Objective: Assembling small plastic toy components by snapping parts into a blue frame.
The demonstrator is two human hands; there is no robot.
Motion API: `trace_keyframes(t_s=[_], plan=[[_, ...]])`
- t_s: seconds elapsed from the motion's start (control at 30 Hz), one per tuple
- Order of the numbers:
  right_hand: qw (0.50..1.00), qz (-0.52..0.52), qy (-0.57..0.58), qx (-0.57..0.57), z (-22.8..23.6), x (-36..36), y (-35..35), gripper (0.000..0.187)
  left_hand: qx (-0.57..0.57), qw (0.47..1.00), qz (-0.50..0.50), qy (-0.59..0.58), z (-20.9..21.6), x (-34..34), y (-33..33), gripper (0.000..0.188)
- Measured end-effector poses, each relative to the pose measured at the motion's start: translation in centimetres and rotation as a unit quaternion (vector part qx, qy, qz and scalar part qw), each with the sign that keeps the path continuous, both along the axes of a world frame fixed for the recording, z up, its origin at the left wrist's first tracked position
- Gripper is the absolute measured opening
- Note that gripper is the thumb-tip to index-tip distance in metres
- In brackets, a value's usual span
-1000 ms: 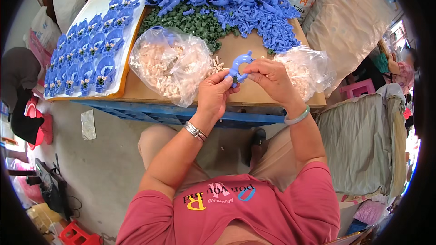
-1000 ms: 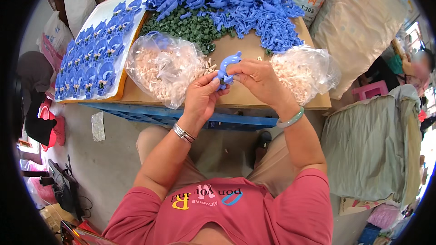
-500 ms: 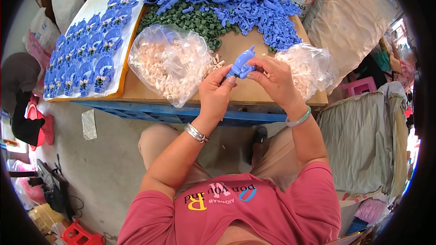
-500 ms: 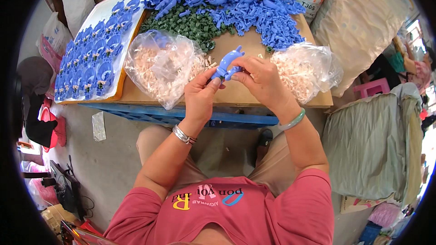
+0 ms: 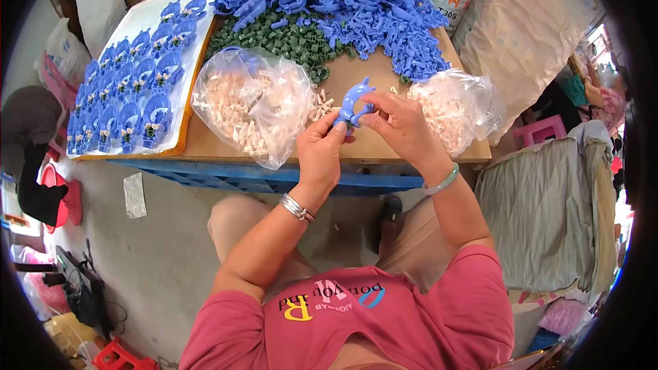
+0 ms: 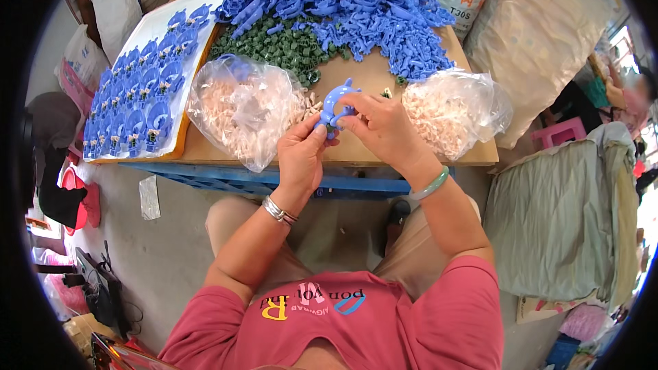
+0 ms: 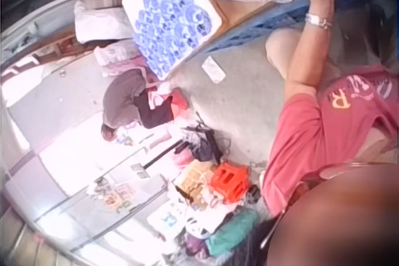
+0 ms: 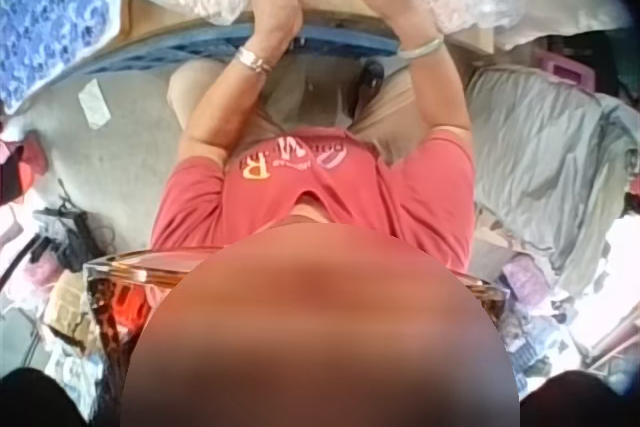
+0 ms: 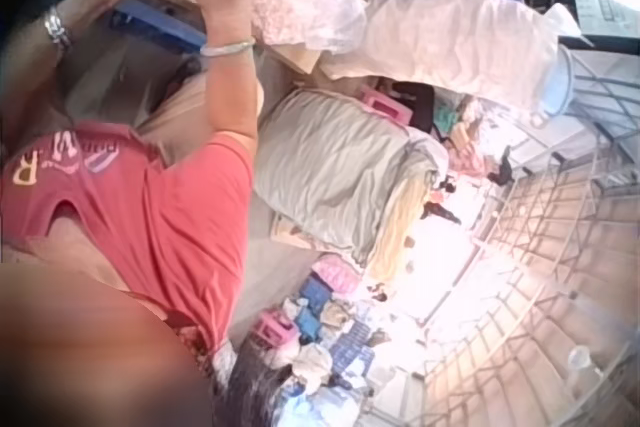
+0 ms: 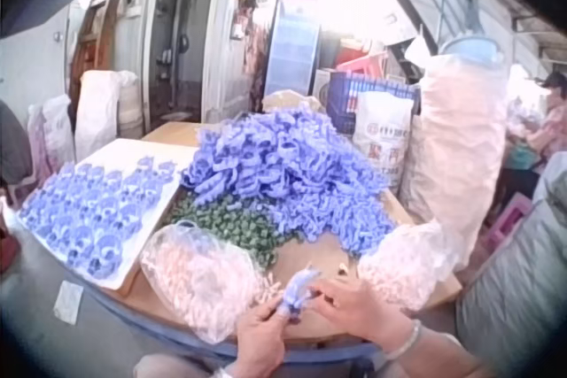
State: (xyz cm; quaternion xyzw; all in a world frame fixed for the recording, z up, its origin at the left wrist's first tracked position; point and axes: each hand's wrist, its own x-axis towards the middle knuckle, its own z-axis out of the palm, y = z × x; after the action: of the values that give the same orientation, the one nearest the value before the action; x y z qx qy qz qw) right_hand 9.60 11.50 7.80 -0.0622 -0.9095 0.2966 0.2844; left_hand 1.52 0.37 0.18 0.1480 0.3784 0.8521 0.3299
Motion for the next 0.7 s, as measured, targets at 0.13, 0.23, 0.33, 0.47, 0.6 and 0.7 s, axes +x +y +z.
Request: trace_keyframes(t_s=[0.13,0.23,0.33,0.47,0.6,0.7], plan=[[0.984,-0.129,0.018,-0.125,0.4,-1.3,2.7,0.021,0.012,0.997,-0.006,-0.074,-0.4,-0.8,0.0,0.024],[0.990,-0.139,-0.012,0.024,-1.5,-4.1,9.3,0.018,0.031,0.993,-0.027,-0.113,0.1,-1.2,0.1,0.027],[0.968,-0.149,-0.063,0.194,-4.0,-7.4,11.1,0.019,0.027,0.989,-0.030,-0.142,0.2,-1.5,-0.1,0.027],[0.940,-0.225,-0.169,0.192,-5.6,-9.9,11.1,0.019,0.030,0.984,-0.033,-0.174,0.4,-1.8,-0.2,0.026],[0.940,-0.254,-0.158,0.165,-6.4,-10.4,12.1,0.017,0.034,0.980,-0.047,-0.191,0.8,-1.9,-0.5,0.025],[0.907,-0.321,-0.176,0.209,-6.2,-10.2,12.3,0.014,0.032,0.978,-0.052,-0.201,0.7,-2.0,-0.4,0.025]])
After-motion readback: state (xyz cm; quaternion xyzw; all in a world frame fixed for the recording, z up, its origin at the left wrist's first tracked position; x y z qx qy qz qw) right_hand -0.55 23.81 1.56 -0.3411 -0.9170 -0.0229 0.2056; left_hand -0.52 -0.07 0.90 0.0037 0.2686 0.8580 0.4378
